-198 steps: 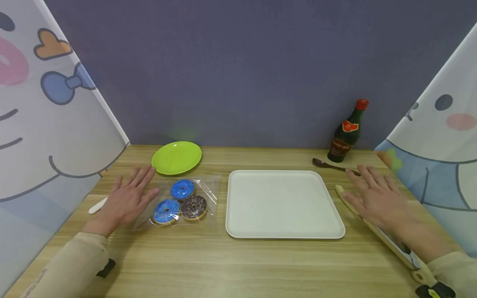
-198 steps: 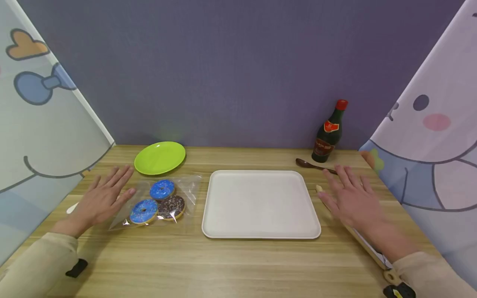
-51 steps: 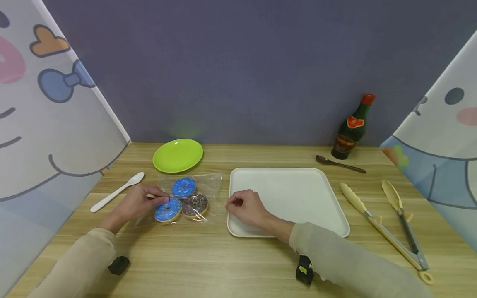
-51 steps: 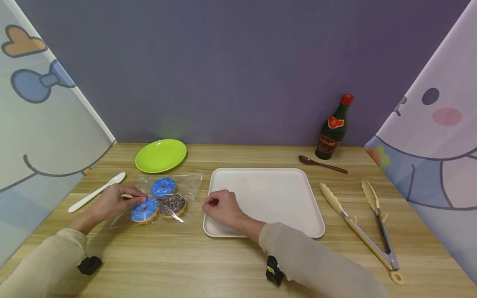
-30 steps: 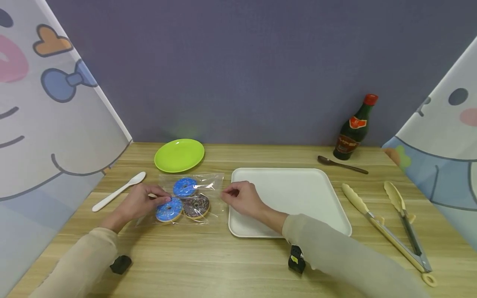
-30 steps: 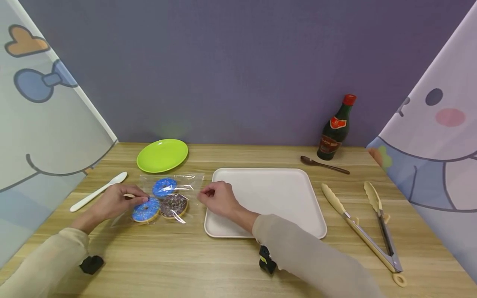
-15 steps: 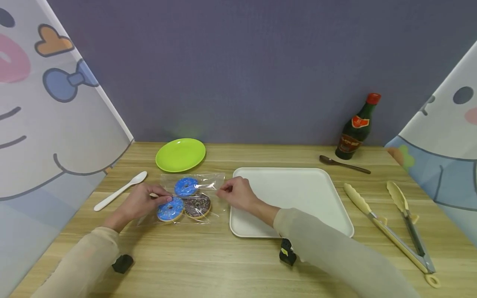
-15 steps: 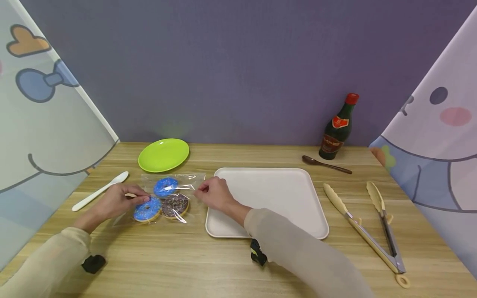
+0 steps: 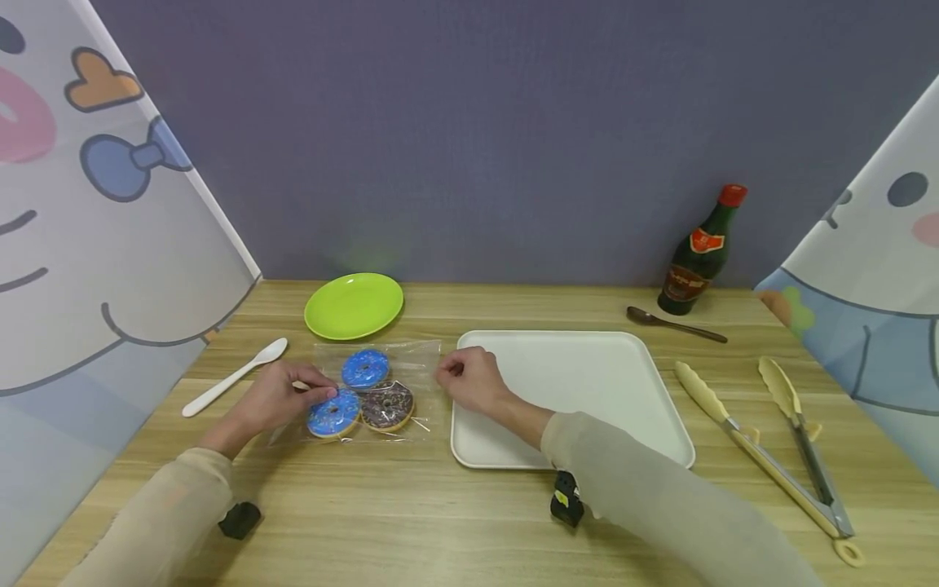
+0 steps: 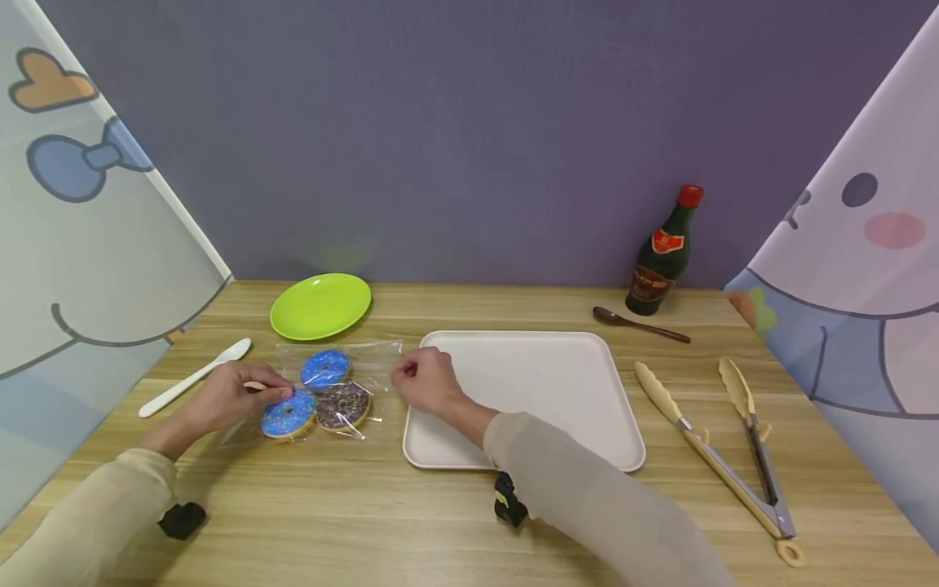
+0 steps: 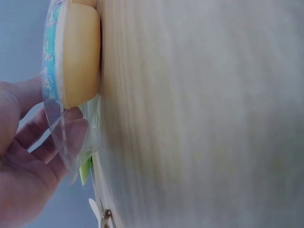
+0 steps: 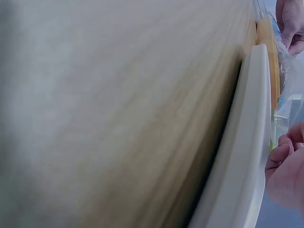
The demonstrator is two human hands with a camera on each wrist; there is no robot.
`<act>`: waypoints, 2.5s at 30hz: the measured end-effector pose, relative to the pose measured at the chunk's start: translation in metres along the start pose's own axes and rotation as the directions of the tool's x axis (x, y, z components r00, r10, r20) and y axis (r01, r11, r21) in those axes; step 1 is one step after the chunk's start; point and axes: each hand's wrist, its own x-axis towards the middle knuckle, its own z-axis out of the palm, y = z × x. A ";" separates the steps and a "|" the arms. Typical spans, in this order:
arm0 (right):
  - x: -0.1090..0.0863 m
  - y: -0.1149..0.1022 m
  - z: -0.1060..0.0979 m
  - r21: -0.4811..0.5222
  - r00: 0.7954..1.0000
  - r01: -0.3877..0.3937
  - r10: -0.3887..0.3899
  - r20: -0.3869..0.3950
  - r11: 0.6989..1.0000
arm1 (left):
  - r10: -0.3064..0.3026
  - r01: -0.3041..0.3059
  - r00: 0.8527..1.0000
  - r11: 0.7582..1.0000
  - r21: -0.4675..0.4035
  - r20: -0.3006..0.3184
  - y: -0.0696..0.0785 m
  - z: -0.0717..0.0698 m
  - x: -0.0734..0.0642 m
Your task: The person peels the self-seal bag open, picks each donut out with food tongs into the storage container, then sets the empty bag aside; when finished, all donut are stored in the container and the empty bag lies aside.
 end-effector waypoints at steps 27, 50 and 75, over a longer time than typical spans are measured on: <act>-0.002 0.013 -0.011 -0.022 1.000 0.005 -0.006 -0.028 1.000 | -0.011 0.011 1.000 1.000 -0.009 0.016 0.002 -0.002 0.000; 0.019 0.003 -0.001 -0.040 0.998 -0.063 0.063 0.011 0.997 | 0.006 -0.006 1.000 1.000 -0.008 0.015 -0.001 -0.001 0.002; 0.007 0.023 -0.014 -0.058 0.996 -0.028 0.022 -0.088 0.998 | -0.045 0.045 0.999 0.999 -0.025 0.009 0.000 -0.001 0.001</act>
